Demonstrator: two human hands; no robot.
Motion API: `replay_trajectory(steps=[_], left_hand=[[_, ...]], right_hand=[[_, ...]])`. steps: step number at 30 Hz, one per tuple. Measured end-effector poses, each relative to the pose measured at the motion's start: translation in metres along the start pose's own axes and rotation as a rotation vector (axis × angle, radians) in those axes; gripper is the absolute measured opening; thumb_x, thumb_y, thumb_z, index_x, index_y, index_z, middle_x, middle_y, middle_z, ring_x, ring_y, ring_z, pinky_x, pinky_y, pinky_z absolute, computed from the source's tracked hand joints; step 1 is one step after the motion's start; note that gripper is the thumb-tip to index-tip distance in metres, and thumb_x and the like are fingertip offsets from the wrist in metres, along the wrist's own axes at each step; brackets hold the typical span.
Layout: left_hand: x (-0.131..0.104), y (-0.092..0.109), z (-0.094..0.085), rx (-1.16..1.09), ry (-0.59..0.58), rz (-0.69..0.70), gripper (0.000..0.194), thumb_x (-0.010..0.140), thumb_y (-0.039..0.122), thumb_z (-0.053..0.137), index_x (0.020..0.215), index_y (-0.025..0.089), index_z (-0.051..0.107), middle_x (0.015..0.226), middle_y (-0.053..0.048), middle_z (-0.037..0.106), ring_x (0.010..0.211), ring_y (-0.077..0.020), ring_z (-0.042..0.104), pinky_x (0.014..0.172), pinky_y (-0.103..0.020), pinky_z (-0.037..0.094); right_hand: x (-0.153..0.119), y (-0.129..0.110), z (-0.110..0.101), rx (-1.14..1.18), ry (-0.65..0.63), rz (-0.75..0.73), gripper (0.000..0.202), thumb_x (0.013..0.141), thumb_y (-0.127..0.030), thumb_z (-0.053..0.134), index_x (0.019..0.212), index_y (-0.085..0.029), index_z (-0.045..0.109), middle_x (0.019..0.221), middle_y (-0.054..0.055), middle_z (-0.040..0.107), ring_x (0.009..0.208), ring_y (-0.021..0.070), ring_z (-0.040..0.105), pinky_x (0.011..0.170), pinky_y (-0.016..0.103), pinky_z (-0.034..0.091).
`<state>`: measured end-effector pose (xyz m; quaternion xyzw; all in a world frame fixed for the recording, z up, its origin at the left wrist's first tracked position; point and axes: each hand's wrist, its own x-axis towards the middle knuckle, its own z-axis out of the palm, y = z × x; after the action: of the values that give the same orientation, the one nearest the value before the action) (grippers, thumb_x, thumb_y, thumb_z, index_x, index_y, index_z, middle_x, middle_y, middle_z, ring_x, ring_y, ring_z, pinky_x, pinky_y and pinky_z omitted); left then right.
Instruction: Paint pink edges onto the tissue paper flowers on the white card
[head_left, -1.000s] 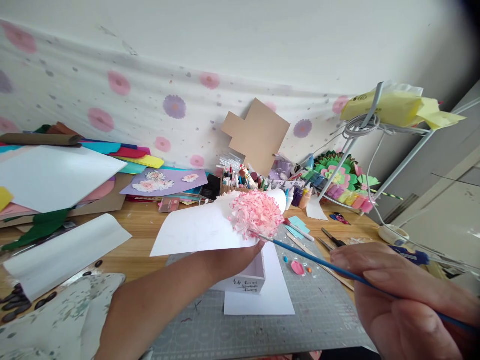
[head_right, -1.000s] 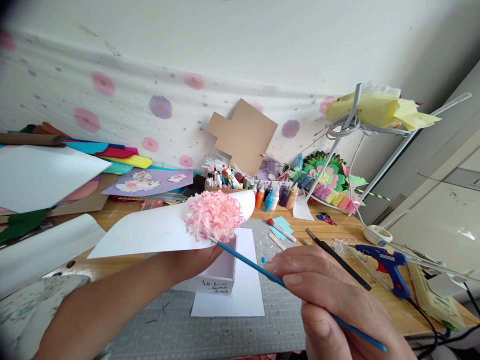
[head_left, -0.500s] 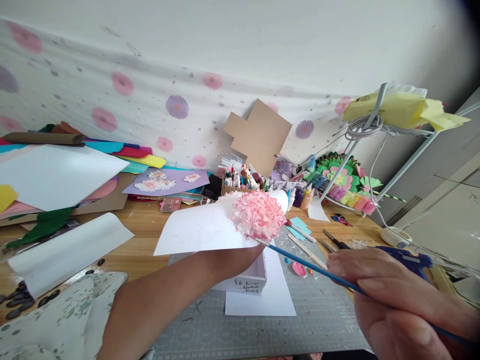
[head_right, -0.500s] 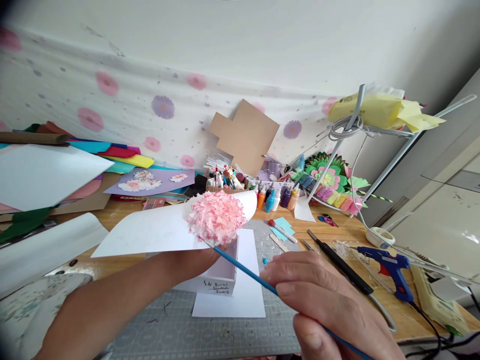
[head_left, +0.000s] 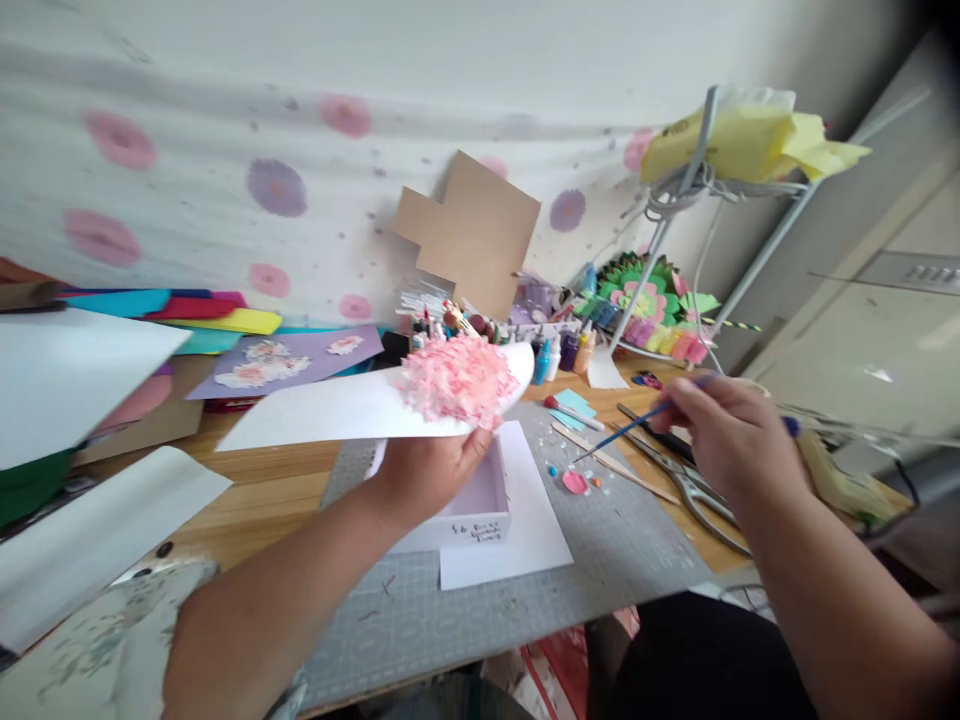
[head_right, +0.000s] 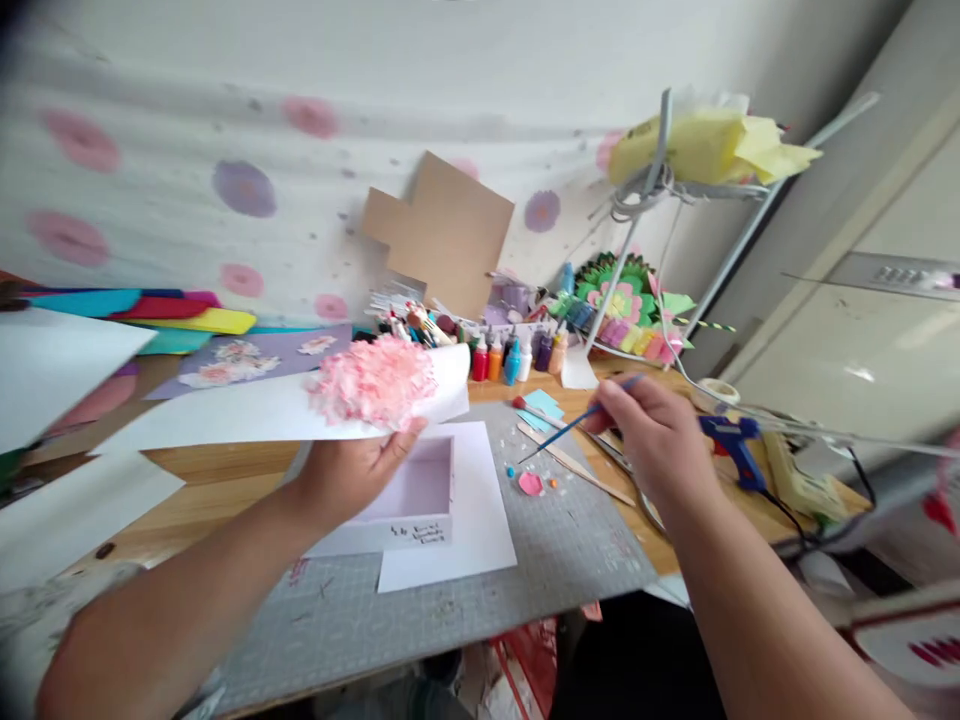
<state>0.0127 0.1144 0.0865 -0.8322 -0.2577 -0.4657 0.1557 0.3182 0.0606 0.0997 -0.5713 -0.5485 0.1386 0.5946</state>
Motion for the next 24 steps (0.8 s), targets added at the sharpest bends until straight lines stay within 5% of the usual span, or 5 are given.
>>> replay_trajectory(steps=[6,11,19,24], left_hand=[[0.007,0.000,0.001,-0.011,0.010,0.048,0.040,0.096,0.019,0.054,0.136,0.026,0.061,0.135,-0.008,0.068,0.132,-0.0322,0.058,0.116,-0.054,0.042],[0.008,0.003,-0.001,-0.009,0.001,0.063,0.042,0.097,0.018,0.054,0.137,0.030,0.060,0.128,-0.004,0.072,0.126,-0.0309,0.062,0.114,-0.052,0.046],[0.006,0.001,0.001,-0.028,0.002,0.066,0.046,0.096,0.018,0.054,0.140,0.031,0.056,0.127,-0.004,0.073,0.123,-0.0306,0.065,0.112,-0.052,0.048],[0.004,0.002,0.002,-0.009,0.010,0.055,0.044,0.096,0.020,0.055,0.139,0.026,0.056,0.128,-0.007,0.072,0.126,-0.0315,0.062,0.112,-0.053,0.047]], right_hand=[[0.004,0.036,0.003,-0.179,-0.236,0.324,0.030,0.096,-0.040,0.059,0.113,-0.016,0.063,0.109,0.006,0.067,0.090,0.0158,0.066,0.079,0.035,0.058],[-0.001,0.042,0.004,-0.173,-0.315,0.381,0.031,0.095,-0.038,0.061,0.117,-0.016,0.062,0.115,0.007,0.066,0.096,0.0177,0.066,0.083,0.038,0.058],[-0.005,0.008,-0.019,0.113,0.051,0.141,0.026,0.087,-0.041,0.069,0.080,-0.016,0.063,0.067,-0.003,0.062,0.057,0.0093,0.059,0.058,0.025,0.052],[-0.010,-0.026,-0.012,0.378,0.210,-0.020,0.025,0.076,-0.041,0.075,0.069,-0.020,0.063,0.060,-0.001,0.063,0.047,0.0117,0.058,0.047,0.026,0.048]])
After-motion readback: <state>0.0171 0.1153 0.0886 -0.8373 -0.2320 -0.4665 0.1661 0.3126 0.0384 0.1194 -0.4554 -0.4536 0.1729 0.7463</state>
